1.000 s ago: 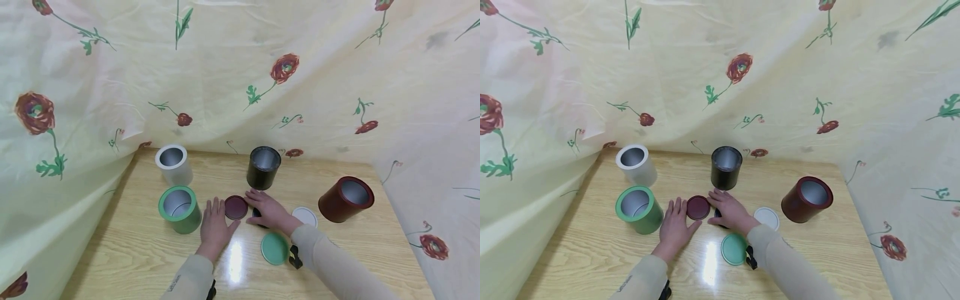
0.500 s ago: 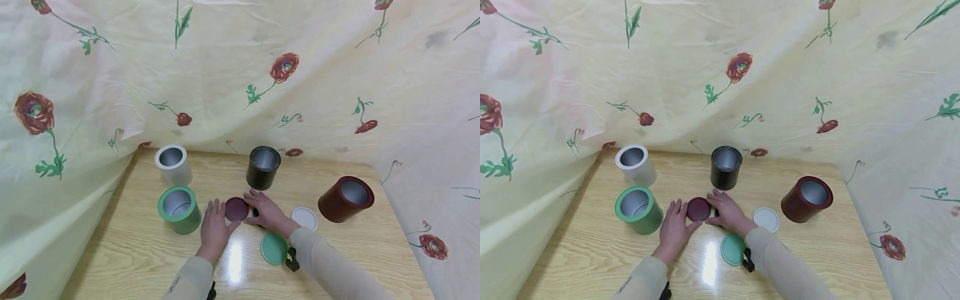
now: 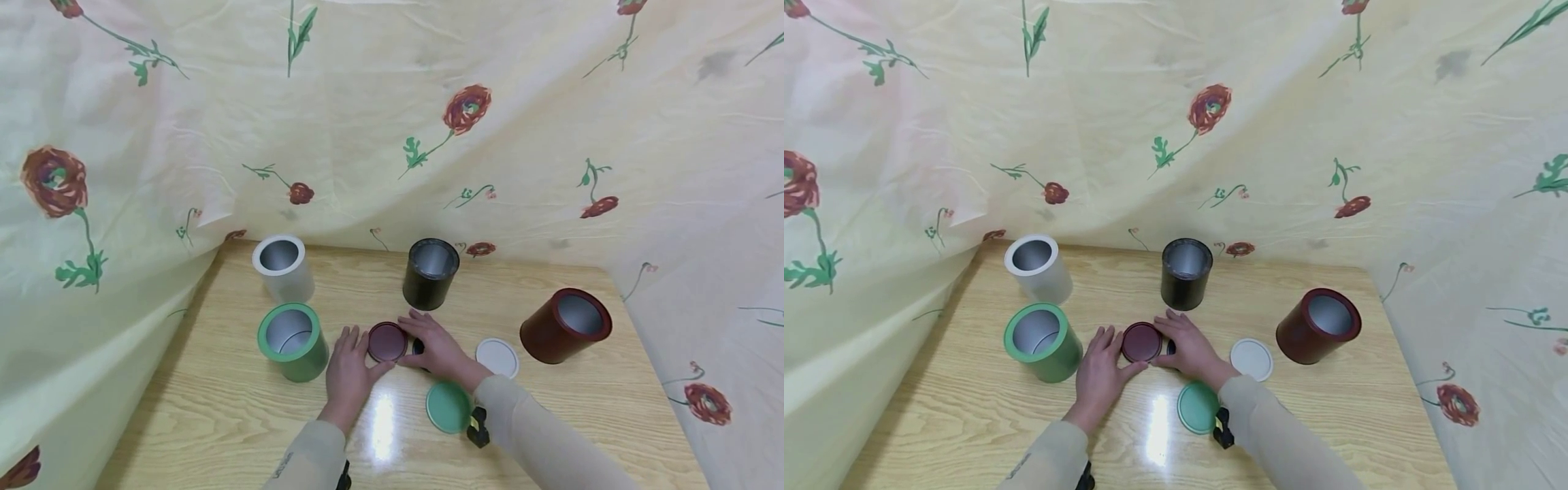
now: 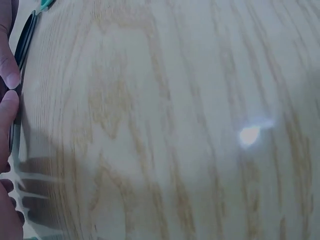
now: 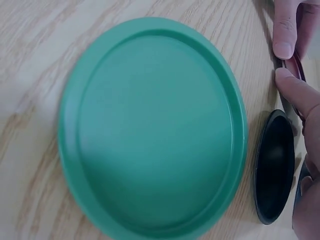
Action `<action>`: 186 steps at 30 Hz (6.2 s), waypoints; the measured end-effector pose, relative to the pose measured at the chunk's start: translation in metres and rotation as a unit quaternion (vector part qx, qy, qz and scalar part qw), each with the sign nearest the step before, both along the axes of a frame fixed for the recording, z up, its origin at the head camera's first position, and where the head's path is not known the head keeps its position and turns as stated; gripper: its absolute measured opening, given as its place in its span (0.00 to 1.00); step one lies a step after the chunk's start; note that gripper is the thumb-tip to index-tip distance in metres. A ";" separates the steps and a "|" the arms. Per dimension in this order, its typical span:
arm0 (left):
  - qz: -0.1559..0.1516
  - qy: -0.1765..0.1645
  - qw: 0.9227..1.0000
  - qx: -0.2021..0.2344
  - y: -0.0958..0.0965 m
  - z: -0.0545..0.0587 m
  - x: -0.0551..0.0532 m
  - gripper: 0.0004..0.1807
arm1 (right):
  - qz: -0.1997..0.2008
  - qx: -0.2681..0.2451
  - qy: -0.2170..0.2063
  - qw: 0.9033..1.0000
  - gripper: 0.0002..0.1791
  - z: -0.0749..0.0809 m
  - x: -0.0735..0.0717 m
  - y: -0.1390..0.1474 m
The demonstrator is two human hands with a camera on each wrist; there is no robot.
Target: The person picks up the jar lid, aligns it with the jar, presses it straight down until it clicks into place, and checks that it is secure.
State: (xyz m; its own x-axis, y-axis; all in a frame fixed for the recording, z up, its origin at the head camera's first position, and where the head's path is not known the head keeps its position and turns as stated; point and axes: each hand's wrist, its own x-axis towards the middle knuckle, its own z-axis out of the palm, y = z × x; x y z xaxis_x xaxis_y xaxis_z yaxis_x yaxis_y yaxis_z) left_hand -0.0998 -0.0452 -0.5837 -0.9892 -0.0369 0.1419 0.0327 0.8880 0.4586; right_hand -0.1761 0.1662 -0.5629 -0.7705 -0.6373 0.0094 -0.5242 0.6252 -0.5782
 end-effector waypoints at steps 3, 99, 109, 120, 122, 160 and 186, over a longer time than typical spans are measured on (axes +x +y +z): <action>-0.007 0.018 1.000 0.003 0.002 0.005 -0.001 0.47 | -0.018 -0.004 0.011 1.000 0.43 0.004 0.001 0.004; -0.268 0.078 0.942 -0.186 0.241 0.152 -0.103 0.49 | -0.241 0.003 0.144 0.960 0.41 0.141 0.029 0.260; -0.288 0.064 0.942 -0.160 0.253 0.146 -0.103 0.46 | -0.246 0.036 0.126 0.960 0.42 0.141 0.032 0.275; -0.305 0.025 0.937 -0.167 0.262 0.140 -0.108 0.45 | -0.239 0.057 0.087 0.965 0.40 0.140 0.028 0.283; -0.305 0.014 0.938 -0.165 0.263 0.139 -0.108 0.45 | -0.237 0.057 0.077 0.967 0.40 0.140 0.027 0.284; -0.317 -0.013 0.927 -0.198 0.262 0.136 -0.111 0.39 | -0.211 0.087 0.059 0.972 0.37 0.136 0.023 0.283; -0.274 -0.073 0.936 -0.207 0.274 0.156 -0.101 0.31 | -0.239 0.057 -0.034 0.969 0.38 0.131 0.021 0.281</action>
State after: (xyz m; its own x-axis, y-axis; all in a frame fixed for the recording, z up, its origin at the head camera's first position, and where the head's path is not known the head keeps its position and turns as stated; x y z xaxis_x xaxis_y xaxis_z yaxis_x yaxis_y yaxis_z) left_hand -0.2006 0.2291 -0.4279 -0.8534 0.5102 -0.1069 0.4992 0.8589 0.1143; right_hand -0.1551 0.4476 -0.4319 -0.9741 -0.2018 -0.1022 -0.1219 0.8489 -0.5143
